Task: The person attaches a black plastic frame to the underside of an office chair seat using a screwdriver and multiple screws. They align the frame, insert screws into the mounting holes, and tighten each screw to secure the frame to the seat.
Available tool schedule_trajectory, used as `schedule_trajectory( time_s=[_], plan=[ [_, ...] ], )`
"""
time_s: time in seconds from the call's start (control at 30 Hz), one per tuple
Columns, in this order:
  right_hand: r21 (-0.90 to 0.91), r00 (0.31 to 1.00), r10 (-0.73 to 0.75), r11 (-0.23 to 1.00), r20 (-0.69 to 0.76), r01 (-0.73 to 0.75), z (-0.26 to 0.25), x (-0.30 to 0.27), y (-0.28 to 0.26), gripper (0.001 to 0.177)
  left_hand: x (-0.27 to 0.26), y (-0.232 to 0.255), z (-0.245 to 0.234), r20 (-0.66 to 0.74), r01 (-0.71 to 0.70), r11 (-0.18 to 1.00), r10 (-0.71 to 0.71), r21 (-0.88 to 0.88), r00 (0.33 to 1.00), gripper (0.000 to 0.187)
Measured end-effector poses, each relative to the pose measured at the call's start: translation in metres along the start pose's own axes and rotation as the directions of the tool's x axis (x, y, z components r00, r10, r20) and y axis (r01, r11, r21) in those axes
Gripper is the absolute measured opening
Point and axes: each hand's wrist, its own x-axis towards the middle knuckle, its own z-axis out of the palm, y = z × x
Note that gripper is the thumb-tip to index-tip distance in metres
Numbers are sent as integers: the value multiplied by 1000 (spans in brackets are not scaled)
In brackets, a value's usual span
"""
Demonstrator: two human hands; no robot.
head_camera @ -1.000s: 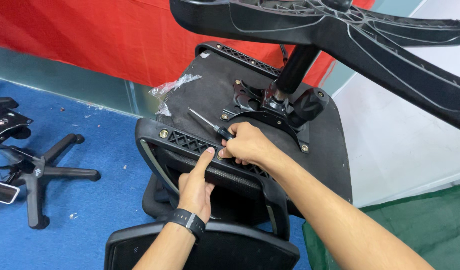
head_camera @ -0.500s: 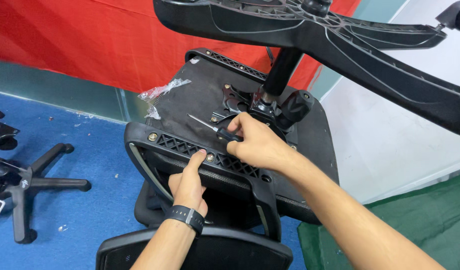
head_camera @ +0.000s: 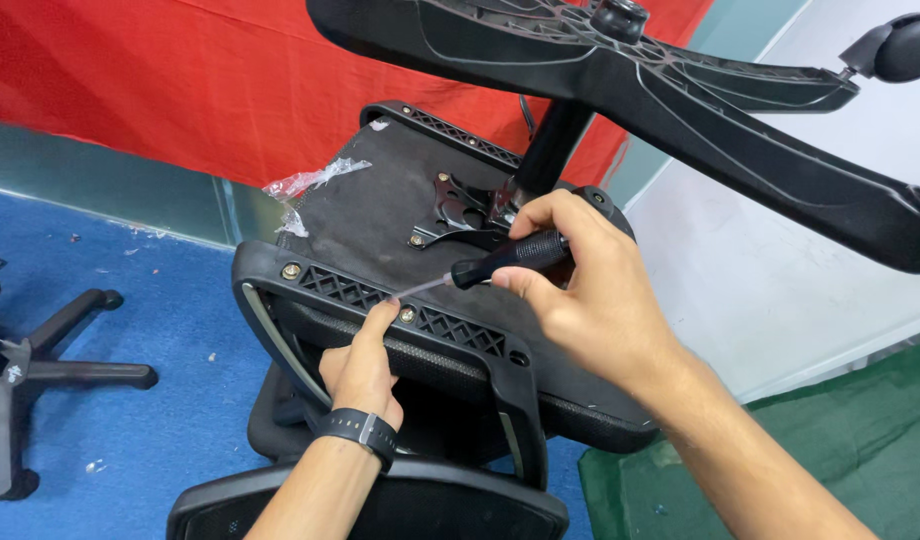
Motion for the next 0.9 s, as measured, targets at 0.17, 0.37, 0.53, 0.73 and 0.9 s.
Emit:
schedule_trajectory(
  time_s=[0.17, 0.37, 0.53, 0.73, 0.9],
  plan=[
    [-69, 997, -44, 996, 61, 48, -8, 10, 1, 34, 0, 1, 2, -17, 15, 1000, -15, 8, 1000, 32],
    [-80, 985, -137, 986, 103, 145, -9, 16, -6, 34, -1, 3, 2, -36, 35, 999, -34, 31, 999, 34],
    [-91, 989, -75, 992, 124, 87, -8, 19, -9, 33, -2, 4, 2, -35, 40, 998, -38, 46, 999, 35],
    [-100, 988, -27, 994, 152, 43, -8, 21, -15, 34, -3, 5, 1, -24, 57, 997, -56, 61, 998, 35],
    [-167, 980, 83, 985, 183, -52, -7, 26, -21, 45, -3, 5, 2, -36, 53, 995, -50, 83, 998, 36]
  ],
)
